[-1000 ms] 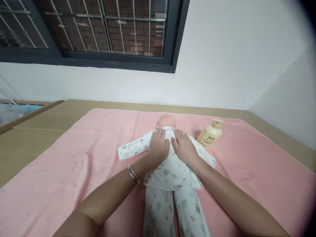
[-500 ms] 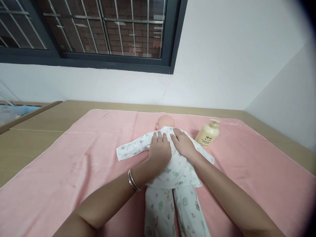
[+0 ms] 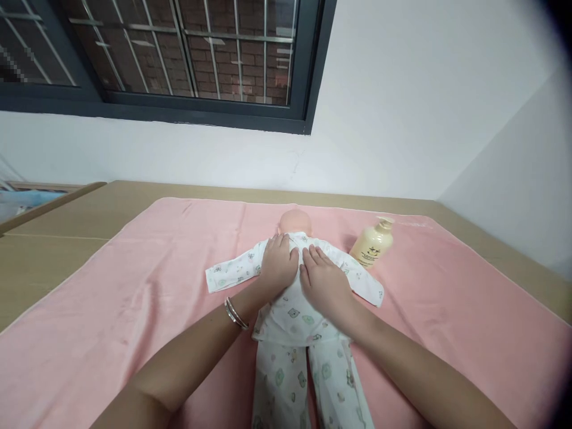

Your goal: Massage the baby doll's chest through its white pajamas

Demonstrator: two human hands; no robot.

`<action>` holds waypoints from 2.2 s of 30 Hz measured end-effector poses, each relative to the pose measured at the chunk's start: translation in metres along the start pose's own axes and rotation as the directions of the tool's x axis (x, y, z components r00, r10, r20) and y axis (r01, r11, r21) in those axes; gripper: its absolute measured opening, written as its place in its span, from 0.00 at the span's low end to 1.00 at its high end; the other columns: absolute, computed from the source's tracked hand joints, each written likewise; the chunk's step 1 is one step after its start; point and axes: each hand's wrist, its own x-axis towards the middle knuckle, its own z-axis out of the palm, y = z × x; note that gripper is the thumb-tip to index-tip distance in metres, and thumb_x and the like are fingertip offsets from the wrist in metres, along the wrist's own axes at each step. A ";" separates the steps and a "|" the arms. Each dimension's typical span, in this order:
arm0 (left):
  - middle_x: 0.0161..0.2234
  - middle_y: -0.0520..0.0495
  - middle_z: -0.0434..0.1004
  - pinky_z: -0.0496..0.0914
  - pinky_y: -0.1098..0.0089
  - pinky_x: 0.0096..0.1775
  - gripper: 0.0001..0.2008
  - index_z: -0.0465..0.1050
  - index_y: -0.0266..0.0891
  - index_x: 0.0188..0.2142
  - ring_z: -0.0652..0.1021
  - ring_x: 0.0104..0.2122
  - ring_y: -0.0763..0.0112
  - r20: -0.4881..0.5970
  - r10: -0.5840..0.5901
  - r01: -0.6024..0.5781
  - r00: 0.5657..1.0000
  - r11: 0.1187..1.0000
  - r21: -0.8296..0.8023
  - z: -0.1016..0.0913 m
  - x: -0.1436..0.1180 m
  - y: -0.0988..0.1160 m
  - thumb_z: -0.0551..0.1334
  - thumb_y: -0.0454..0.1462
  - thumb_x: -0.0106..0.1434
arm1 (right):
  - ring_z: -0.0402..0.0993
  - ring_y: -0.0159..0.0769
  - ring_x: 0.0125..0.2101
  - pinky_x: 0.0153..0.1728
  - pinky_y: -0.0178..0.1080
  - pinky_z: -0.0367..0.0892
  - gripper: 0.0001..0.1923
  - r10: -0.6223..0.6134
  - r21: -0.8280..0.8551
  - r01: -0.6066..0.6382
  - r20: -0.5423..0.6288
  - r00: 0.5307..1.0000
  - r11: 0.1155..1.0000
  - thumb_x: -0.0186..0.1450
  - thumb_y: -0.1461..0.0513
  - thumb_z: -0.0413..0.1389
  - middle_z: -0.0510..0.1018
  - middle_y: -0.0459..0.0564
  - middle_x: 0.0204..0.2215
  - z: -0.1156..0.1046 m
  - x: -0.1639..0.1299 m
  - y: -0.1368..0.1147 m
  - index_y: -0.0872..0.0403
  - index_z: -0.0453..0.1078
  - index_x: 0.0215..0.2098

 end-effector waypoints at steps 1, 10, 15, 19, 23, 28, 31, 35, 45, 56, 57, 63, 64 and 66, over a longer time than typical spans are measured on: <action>0.56 0.34 0.69 0.58 0.54 0.61 0.21 0.64 0.27 0.56 0.67 0.58 0.54 -0.003 -0.001 0.001 1.000 1.000 0.008 0.002 -0.001 0.000 0.50 0.36 0.66 | 0.57 0.49 0.62 0.61 0.49 0.55 0.25 0.007 0.017 -0.007 0.004 1.000 1.000 0.70 0.61 0.39 0.65 0.64 0.60 -0.001 0.003 0.002 0.65 0.61 0.61; 0.59 0.30 0.64 0.56 0.51 0.61 0.24 0.61 0.23 0.59 0.62 0.62 0.48 -0.027 -0.055 0.057 0.998 0.996 0.065 0.008 -0.011 0.006 0.48 0.38 0.68 | 0.48 0.46 0.66 0.64 0.53 0.45 0.29 -0.056 0.216 0.059 -0.023 0.998 0.974 0.68 0.59 0.43 0.57 0.61 0.65 0.022 0.025 0.034 0.64 0.54 0.65; 0.56 0.33 0.68 0.57 0.53 0.60 0.22 0.64 0.27 0.56 0.65 0.59 0.51 -0.040 -0.010 0.011 0.999 1.000 0.022 0.009 -0.004 0.000 0.48 0.38 0.68 | 0.48 0.45 0.66 0.64 0.54 0.45 0.28 0.011 0.259 0.008 -0.070 0.997 0.966 0.67 0.59 0.44 0.57 0.58 0.65 0.030 0.023 0.030 0.61 0.55 0.64; 0.54 0.35 0.70 0.60 0.54 0.59 0.20 0.65 0.30 0.54 0.68 0.56 0.54 -0.035 0.044 -0.046 0.998 0.999 -0.030 0.008 0.003 -0.008 0.48 0.38 0.68 | 0.47 0.46 0.66 0.64 0.54 0.45 0.29 0.031 0.233 -0.015 -0.064 0.997 0.972 0.68 0.59 0.42 0.57 0.59 0.65 0.030 0.026 0.025 0.61 0.54 0.65; 0.54 0.36 0.71 0.60 0.54 0.58 0.20 0.66 0.31 0.54 0.68 0.56 0.54 0.013 0.043 -0.041 0.999 0.994 -0.102 0.003 0.010 -0.013 0.51 0.38 0.66 | 0.45 0.47 0.66 0.64 0.54 0.43 0.29 0.040 0.180 -0.036 -0.014 0.999 0.983 0.70 0.58 0.40 0.55 0.62 0.65 0.025 0.025 0.018 0.64 0.52 0.65; 0.56 0.39 0.69 0.60 0.55 0.59 0.20 0.66 0.35 0.55 0.68 0.56 0.57 0.064 0.031 -0.017 0.997 0.975 -0.220 -0.003 0.014 -0.019 0.54 0.39 0.64 | 0.40 0.50 0.67 0.64 0.53 0.45 0.30 0.079 0.162 -0.084 0.037 0.996 0.983 0.70 0.59 0.41 0.49 0.63 0.67 0.020 0.012 0.001 0.66 0.50 0.66; 0.55 0.40 0.70 0.60 0.55 0.59 0.19 0.67 0.36 0.54 0.69 0.56 0.58 0.049 0.045 -0.035 0.998 0.982 -0.183 -0.002 0.013 -0.019 0.53 0.38 0.65 | 0.39 0.51 0.67 0.64 0.54 0.46 0.29 0.082 0.182 -0.086 0.028 0.996 0.980 0.70 0.59 0.42 0.48 0.61 0.68 0.020 0.007 -0.003 0.63 0.51 0.66; 0.53 0.37 0.71 0.60 0.55 0.59 0.18 0.67 0.32 0.53 0.69 0.56 0.56 -0.011 0.079 -0.079 0.997 0.997 -0.006 -0.003 0.003 -0.007 0.49 0.36 0.67 | 0.43 0.48 0.67 0.64 0.53 0.46 0.28 0.032 0.284 -0.031 0.000 0.999 0.958 0.71 0.56 0.39 0.53 0.60 0.66 0.023 0.018 0.013 0.61 0.53 0.66; 0.46 0.32 0.74 0.66 0.55 0.51 0.14 0.69 0.30 0.46 0.73 0.49 0.53 0.035 0.092 -0.097 0.995 0.975 0.199 -0.020 -0.020 0.021 0.51 0.34 0.66 | 0.55 0.46 0.63 0.63 0.52 0.50 0.26 0.009 0.240 -0.011 0.010 1.000 0.971 0.71 0.58 0.39 0.64 0.61 0.61 0.019 0.042 0.035 0.63 0.58 0.62; 0.56 0.34 0.68 0.59 0.53 0.57 0.22 0.64 0.31 0.55 0.67 0.58 0.54 0.042 0.081 -0.083 0.996 0.996 0.038 0.000 0.005 -0.010 0.47 0.43 0.69 | 0.60 0.46 0.61 0.60 0.48 0.58 0.24 0.018 0.169 -0.025 0.045 0.999 0.985 0.71 0.60 0.39 0.67 0.63 0.58 0.000 0.015 0.011 0.62 0.64 0.58; 0.57 0.35 0.68 0.59 0.53 0.58 0.22 0.64 0.31 0.55 0.67 0.58 0.54 0.030 0.079 -0.080 0.996 0.996 0.030 0.001 0.004 -0.009 0.47 0.42 0.69 | 0.60 0.46 0.61 0.60 0.48 0.57 0.24 0.022 0.199 -0.030 0.039 0.999 0.980 0.71 0.59 0.38 0.67 0.61 0.59 0.002 0.019 0.015 0.61 0.63 0.59; 0.55 0.38 0.70 0.57 0.52 0.59 0.20 0.65 0.34 0.56 0.68 0.57 0.56 -0.038 0.057 -0.059 0.998 0.998 -0.038 0.004 -0.002 -0.005 0.49 0.40 0.68 | 0.54 0.46 0.63 0.62 0.52 0.51 0.26 -0.039 0.279 0.049 -0.039 0.998 0.959 0.70 0.58 0.41 0.62 0.61 0.62 0.021 0.039 0.037 0.63 0.57 0.63; 0.55 0.38 0.71 0.57 0.52 0.59 0.20 0.65 0.35 0.55 0.68 0.56 0.56 -0.043 0.057 -0.059 0.997 0.997 -0.044 0.004 -0.002 -0.005 0.50 0.40 0.68 | 0.54 0.46 0.63 0.62 0.52 0.51 0.26 -0.040 0.283 0.053 -0.052 0.998 0.958 0.70 0.58 0.41 0.62 0.61 0.62 0.023 0.038 0.038 0.62 0.57 0.63; 0.55 0.38 0.71 0.58 0.53 0.59 0.20 0.66 0.35 0.55 0.69 0.55 0.56 -0.057 0.057 -0.060 0.997 0.997 -0.052 0.004 -0.002 -0.005 0.50 0.40 0.67 | 0.55 0.45 0.63 0.62 0.52 0.51 0.26 -0.039 0.288 0.058 -0.071 0.997 0.956 0.71 0.58 0.40 0.62 0.61 0.62 0.025 0.036 0.038 0.62 0.57 0.63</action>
